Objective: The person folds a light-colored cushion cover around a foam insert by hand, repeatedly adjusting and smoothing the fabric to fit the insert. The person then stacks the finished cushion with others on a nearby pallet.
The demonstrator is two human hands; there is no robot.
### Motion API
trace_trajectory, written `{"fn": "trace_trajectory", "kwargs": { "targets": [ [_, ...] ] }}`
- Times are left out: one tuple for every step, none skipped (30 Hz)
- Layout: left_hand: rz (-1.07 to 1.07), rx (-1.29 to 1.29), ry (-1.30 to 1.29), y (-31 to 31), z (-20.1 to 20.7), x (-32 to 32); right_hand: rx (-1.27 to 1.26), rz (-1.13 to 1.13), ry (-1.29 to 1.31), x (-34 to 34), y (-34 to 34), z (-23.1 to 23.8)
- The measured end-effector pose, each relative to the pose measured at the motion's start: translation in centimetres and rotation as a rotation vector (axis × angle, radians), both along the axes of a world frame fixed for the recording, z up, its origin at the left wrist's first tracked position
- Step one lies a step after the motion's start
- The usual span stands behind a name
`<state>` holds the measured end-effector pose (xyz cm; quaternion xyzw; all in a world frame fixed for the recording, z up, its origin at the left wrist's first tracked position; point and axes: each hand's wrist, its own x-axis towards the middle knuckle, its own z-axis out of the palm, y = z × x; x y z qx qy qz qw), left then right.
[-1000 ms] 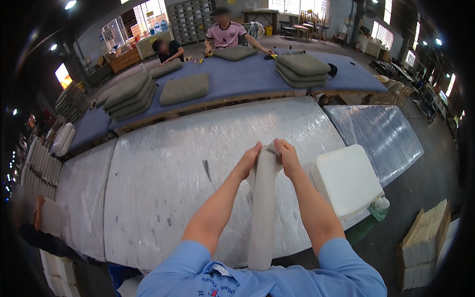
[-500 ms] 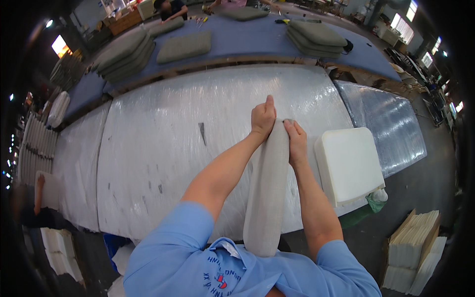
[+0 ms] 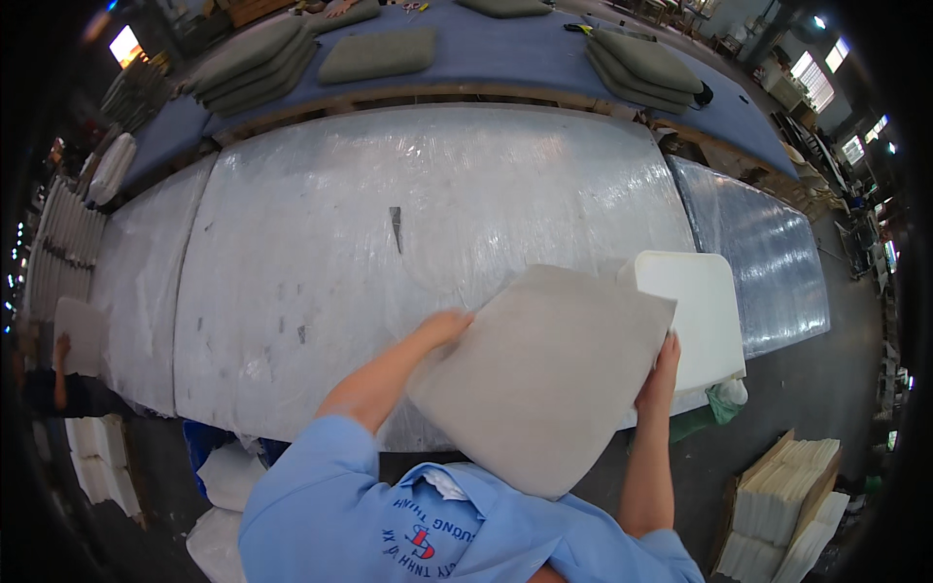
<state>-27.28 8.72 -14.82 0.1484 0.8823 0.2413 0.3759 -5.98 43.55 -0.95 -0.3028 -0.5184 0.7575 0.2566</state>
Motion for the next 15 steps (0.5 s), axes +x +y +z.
{"fn": "trace_trajectory", "kwargs": {
  "targets": [
    [-0.038, 0.002, -0.263, -2.6, -0.6, 1.7, -0.051, -0.033, -0.041, 3.4, -1.5, -0.4],
    [0.163, 0.161, -0.488, -5.0, -0.7, 3.0, -0.117, 0.047, -0.037, 5.9, -3.9, -0.6],
    [0.372, 0.324, -0.706, -6.7, -0.5, 3.8, -0.182, 0.132, -0.030, 8.1, -6.0, -0.6],
    [0.353, 0.330, -0.639, -7.2, 0.1, 4.3, -0.386, 0.126, -0.125, 10.4, -7.2, -1.1],
    [0.318, 0.338, -0.571, -7.2, 1.4, 4.4, -0.584, 0.106, -0.210, 12.1, -7.9, -1.8],
    [0.285, 0.346, -0.492, -7.3, 3.1, 4.2, -0.566, 0.127, -0.236, 12.8, -8.2, -2.0],
    [0.249, 0.324, -0.438, -7.7, 5.1, 3.7, -0.547, 0.152, -0.260, 13.3, -8.2, -2.1],
    [0.217, 0.302, -0.387, -8.3, 7.3, 3.3, -0.526, 0.178, -0.288, 13.7, -8.0, -2.2],
    [0.178, 0.273, -0.357, -8.7, 9.4, 3.8, -0.577, 0.186, -0.345, 14.5, -7.5, -2.1],
    [0.159, 0.248, -0.383, -9.1, 11.5, 4.9, -0.630, 0.194, -0.402, 15.1, -6.5, -1.9],
    [0.142, 0.214, -0.400, -9.8, 14.8, 6.3, -0.691, 0.207, -0.451, 15.8, -5.9, -1.8],
    [0.121, 0.181, -0.418, -10.4, 17.6, 7.4, -0.713, 0.223, -0.450, 16.5, -5.4, -2.1],
    [0.061, 0.141, -0.441, -11.3, 19.8, 8.8, -0.735, 0.234, -0.451, 17.2, -5.0, -2.5],
    [0.030, 0.089, -0.452, -12.9, 21.9, 10.7, -0.767, 0.277, -0.448, 17.2, -5.2, -3.1],
    [0.055, 0.028, -0.484, -14.3, 23.0, 12.3, -0.753, 0.305, -0.529, 16.9, -5.7, -3.3]
  ]
}}
